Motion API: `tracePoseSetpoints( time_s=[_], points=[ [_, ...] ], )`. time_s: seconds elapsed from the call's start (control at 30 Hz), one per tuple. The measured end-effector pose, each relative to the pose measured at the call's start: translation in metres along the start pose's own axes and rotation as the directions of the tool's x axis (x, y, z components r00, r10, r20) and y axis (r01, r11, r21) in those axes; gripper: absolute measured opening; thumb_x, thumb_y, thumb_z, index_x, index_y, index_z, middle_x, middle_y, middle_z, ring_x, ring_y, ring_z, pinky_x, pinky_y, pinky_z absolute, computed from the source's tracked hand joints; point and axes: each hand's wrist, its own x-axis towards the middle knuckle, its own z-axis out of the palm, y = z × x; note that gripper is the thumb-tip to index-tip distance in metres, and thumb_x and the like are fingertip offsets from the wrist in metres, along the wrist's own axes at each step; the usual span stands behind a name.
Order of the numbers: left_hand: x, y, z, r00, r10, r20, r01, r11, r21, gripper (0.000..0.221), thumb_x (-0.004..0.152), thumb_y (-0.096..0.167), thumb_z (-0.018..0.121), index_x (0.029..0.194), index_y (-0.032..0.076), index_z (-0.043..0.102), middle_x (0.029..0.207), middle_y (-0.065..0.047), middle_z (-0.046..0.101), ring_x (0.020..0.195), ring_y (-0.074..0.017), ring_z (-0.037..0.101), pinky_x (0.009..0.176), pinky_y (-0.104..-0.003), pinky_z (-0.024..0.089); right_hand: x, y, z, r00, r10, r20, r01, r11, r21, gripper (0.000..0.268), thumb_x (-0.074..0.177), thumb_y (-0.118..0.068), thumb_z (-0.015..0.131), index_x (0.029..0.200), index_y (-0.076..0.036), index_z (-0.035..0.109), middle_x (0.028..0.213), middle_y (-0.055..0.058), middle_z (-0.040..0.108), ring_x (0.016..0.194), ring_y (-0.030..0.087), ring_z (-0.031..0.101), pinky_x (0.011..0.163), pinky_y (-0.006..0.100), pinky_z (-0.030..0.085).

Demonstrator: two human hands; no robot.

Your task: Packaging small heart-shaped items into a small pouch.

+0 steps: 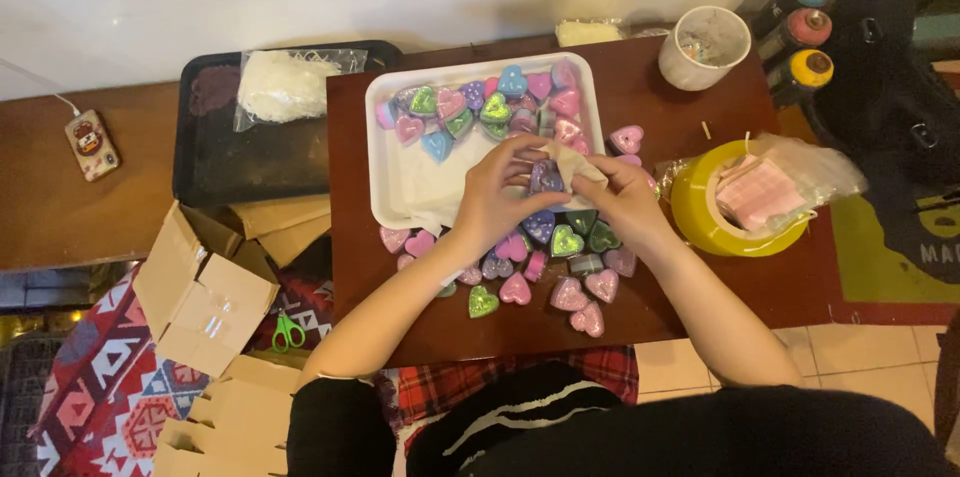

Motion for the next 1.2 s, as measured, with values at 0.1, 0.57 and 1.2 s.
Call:
tracePoseSetpoints(
  time_s=[0.1, 0.57, 1.2],
  points=[
    [-0.005, -0.009, 0.002, 0.970, -0.241, 0.021, 0.242, 0.958, -0.156, 0.063, 0.080, 0.009, 0.089, 0.134, 0.005, 0.056, 0.112, -0.009, 0.070, 0.099, -0.0148, 0.073, 0.080, -0.028, 0.063, -0.008, -0.019, 0.013, 0.953, -0.258, 0.160, 0.270, 0.961, -0.059, 0.029, 0.099, -0.008, 0.064, 0.126, 0.003, 0.066, 0.121, 0.001, 0.065, 0.108, 0.009, 0.062, 0.092, 0.025, 0.050],
    [-0.012, 0.051, -0.081, 0.914, -0.145, 0.378, -0.060, 0.875, 0.481, 0.055, 0.077, 0.024, 0.086, 0.123, 0.008, 0.062, 0.107, -0.015, 0.074, 0.095, -0.0353, 0.074, 0.084, -0.045, 0.058, 0.000, -0.020, 0.005, 0.932, -0.337, -0.132, 0.323, 0.939, -0.120, 0.012, 0.107, -0.009, 0.059, 0.114, -0.001, 0.063, 0.097, -0.001, 0.066, 0.084, 0.007, 0.064, 0.075, 0.023, 0.053],
    [-0.018, -0.049, -0.095, 0.993, -0.088, -0.081, 0.118, 0.582, 0.804, 0.050, 0.086, 0.031, 0.079, 0.126, 0.006, 0.063, 0.129, -0.014, 0.062, 0.117, -0.0349, 0.060, 0.091, -0.049, 0.043, 0.006, 0.004, 0.013, 0.918, -0.383, -0.106, 0.343, 0.898, -0.277, 0.036, 0.110, -0.017, 0.052, 0.142, 0.001, 0.052, 0.120, 0.009, 0.068, 0.106, 0.013, 0.067, 0.090, 0.027, 0.053]
  ],
)
